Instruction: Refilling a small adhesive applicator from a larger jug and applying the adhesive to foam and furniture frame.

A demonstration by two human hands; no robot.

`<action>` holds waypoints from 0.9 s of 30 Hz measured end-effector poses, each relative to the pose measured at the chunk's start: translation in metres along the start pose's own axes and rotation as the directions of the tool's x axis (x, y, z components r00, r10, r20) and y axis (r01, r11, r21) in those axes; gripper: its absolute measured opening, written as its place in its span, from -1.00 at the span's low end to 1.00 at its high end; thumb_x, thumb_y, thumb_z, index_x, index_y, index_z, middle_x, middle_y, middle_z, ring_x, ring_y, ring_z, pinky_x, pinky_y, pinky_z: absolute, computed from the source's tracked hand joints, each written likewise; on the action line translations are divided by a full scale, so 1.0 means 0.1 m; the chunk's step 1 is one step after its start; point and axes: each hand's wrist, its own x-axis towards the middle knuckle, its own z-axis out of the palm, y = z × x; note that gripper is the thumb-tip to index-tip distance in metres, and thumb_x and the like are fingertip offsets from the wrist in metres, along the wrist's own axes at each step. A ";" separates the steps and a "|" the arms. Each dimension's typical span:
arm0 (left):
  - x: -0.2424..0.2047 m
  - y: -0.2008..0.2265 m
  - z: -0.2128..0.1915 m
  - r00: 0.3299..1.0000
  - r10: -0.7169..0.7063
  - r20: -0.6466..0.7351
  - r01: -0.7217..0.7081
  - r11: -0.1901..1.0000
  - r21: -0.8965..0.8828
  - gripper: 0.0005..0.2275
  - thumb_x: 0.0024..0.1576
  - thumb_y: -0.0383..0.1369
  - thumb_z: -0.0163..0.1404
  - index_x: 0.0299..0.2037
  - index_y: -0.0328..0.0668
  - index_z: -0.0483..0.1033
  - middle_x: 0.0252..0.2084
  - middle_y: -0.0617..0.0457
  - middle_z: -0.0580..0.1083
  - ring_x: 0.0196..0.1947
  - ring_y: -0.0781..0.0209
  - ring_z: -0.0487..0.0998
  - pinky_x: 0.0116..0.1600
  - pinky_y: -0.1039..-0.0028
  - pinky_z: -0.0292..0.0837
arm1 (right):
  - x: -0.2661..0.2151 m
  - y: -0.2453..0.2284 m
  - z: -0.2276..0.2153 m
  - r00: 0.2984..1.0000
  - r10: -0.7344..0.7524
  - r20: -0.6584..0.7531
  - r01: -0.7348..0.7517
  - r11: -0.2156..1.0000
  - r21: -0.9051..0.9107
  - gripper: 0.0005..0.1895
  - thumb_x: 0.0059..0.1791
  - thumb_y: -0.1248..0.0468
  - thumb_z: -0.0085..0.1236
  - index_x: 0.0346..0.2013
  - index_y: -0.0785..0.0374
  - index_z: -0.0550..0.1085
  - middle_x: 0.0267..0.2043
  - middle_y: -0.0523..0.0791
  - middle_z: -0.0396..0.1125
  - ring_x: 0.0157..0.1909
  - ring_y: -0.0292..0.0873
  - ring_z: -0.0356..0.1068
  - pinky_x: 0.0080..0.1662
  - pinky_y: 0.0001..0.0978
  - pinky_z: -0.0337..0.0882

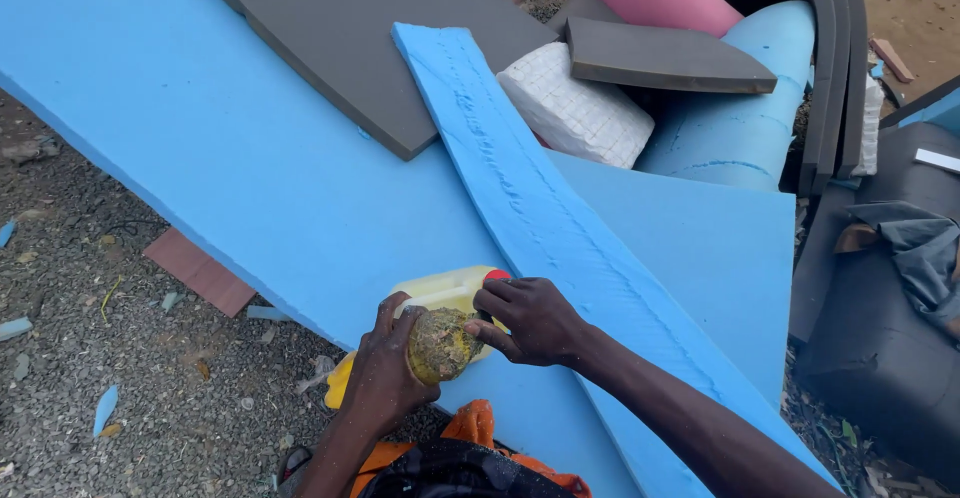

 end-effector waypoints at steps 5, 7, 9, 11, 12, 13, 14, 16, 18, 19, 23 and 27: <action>-0.05 0.04 -0.08 1.000 -0.024 -0.010 0.024 0.999 -0.021 0.03 -0.20 -0.17 0.68 0.59 0.21 0.44 0.93 0.07 0.13 0.70 -0.24 0.51 0.38 -0.28 0.61 | 0.11 0.21 0.24 0.979 -0.204 0.011 0.204 0.979 -0.011 -0.55 0.47 -0.06 0.06 -0.13 0.19 0.47 -0.30 -0.10 0.23 -0.45 -0.03 0.10 -0.38 -0.08 0.09; -0.09 0.05 -0.10 0.999 -0.038 0.001 0.038 0.998 -0.052 0.04 -0.18 -0.16 0.64 0.63 0.23 0.42 0.95 0.12 0.11 0.64 -0.35 0.53 0.37 -0.33 0.62 | 0.11 0.25 0.39 0.971 -0.227 -0.080 0.219 0.971 -0.090 -0.59 0.42 0.06 0.11 -0.25 0.16 0.46 -0.36 -0.12 0.15 -0.49 -0.03 0.02 -0.39 -0.09 0.02; -0.14 0.01 -0.06 0.999 -0.041 -0.017 0.040 0.998 -0.047 0.04 -0.17 -0.19 0.66 0.63 0.22 0.41 0.94 0.13 0.11 0.62 -0.34 0.54 0.37 -0.28 0.61 | 0.05 0.20 0.48 0.976 -0.193 -0.102 0.185 0.979 -0.088 -0.58 0.42 0.05 0.06 -0.26 0.14 0.43 -0.38 -0.14 0.11 -0.46 -0.04 -0.02 -0.39 -0.10 0.00; -0.16 -0.03 -0.02 0.999 -0.042 -0.032 0.041 0.998 -0.041 0.04 -0.16 -0.21 0.67 0.63 0.22 0.41 0.94 0.14 0.11 0.61 -0.32 0.54 0.37 -0.24 0.61 | 0.00 0.14 0.56 0.980 -0.156 -0.124 0.146 0.985 -0.087 -0.57 0.42 0.03 0.02 -0.28 0.11 0.40 -0.40 -0.16 0.06 -0.43 -0.04 -0.06 -0.40 -0.10 -0.03; -0.17 -0.05 0.00 0.999 -0.039 -0.032 0.037 0.998 -0.041 0.03 -0.16 -0.19 0.67 0.63 0.23 0.41 0.92 0.12 0.12 0.53 -0.40 0.58 0.33 -0.30 0.64 | -0.03 0.09 0.58 0.983 -0.105 -0.150 0.097 0.993 -0.060 -0.53 0.44 0.04 0.00 -0.33 0.10 0.36 -0.42 -0.16 0.06 -0.45 -0.06 -0.07 -0.40 -0.09 -0.03; -0.18 -0.06 0.02 0.999 -0.035 -0.032 0.034 0.999 -0.042 0.02 -0.15 -0.17 0.66 0.62 0.24 0.42 0.91 0.10 0.12 0.45 -0.47 0.63 0.29 -0.35 0.67 | -0.06 0.04 0.60 0.983 -0.053 -0.174 0.049 0.998 -0.031 -0.48 0.46 0.06 -0.02 -0.38 0.10 0.31 -0.45 -0.16 0.05 -0.48 -0.08 -0.07 -0.40 -0.09 -0.04; -0.19 -0.02 -0.02 0.999 -0.036 -0.028 0.035 0.998 -0.042 0.02 -0.15 -0.17 0.66 0.62 0.24 0.42 0.91 0.10 0.12 0.45 -0.47 0.63 0.29 -0.35 0.67 | -0.08 0.01 0.63 0.984 -0.049 -0.173 0.045 0.999 -0.029 -0.48 0.46 0.06 -0.02 -0.38 0.10 0.31 -0.45 -0.16 0.05 -0.48 -0.08 -0.07 -0.40 -0.09 -0.04; -0.19 0.07 -0.07 0.997 -0.018 -0.068 0.017 0.999 -0.028 -0.03 -0.17 -0.20 0.67 0.56 0.19 0.48 0.86 0.07 0.21 0.37 -0.40 0.72 0.25 -0.25 0.71 | -0.12 -0.05 0.66 0.976 0.067 -0.207 -0.091 0.990 -0.109 -0.44 0.46 0.04 -0.01 -0.41 0.08 0.26 -0.47 -0.19 0.05 -0.51 -0.15 -0.03 -0.43 -0.13 -0.05; -0.15 -0.01 0.05 0.996 -0.046 -0.073 0.048 0.999 0.023 0.02 -0.20 -0.18 0.68 0.59 0.23 0.46 0.88 0.08 0.19 0.39 -0.41 0.67 0.30 -0.25 0.68 | -0.11 -0.21 0.63 0.960 0.174 -0.221 -0.201 0.973 -0.110 -0.42 0.46 0.07 0.00 -0.44 0.07 0.27 -0.51 -0.19 0.07 -0.54 -0.15 0.00 -0.44 -0.12 -0.04; -0.12 -0.04 0.10 0.993 -0.078 -0.086 0.084 0.994 0.074 0.07 -0.23 -0.17 0.69 0.62 0.27 0.45 0.91 0.10 0.17 0.40 -0.42 0.62 0.35 -0.25 0.65 | -0.09 -0.29 0.60 0.933 0.271 -0.235 -0.302 0.947 -0.106 -0.40 0.47 0.09 0.02 -0.47 0.06 0.27 -0.55 -0.19 0.10 -0.56 -0.16 0.03 -0.45 -0.11 -0.02; -0.07 -0.09 0.18 0.996 0.001 -0.086 0.009 0.994 0.110 0.07 -0.23 -0.18 0.70 0.61 0.24 0.44 0.87 0.04 0.16 0.43 -0.40 0.60 0.32 -0.28 0.65 | -0.14 -0.45 0.40 0.857 0.500 -0.123 -0.512 0.852 -0.108 -0.39 0.46 -0.04 -0.01 -0.46 0.05 0.32 -0.58 -0.12 0.25 -0.59 0.02 0.21 -0.42 0.08 0.09; -0.01 -0.03 0.08 0.998 0.031 -0.058 -0.029 0.999 0.029 0.03 -0.21 -0.16 0.64 0.59 0.19 0.41 0.84 0.09 0.20 0.62 -0.25 0.53 0.37 -0.27 0.61 | -0.07 -0.28 -0.16 0.542 0.824 0.164 -0.812 0.564 -0.150 -0.21 0.40 -0.41 -0.37 -0.31 -0.02 0.58 -0.50 -0.08 0.49 -0.40 0.16 0.49 -0.27 0.13 0.32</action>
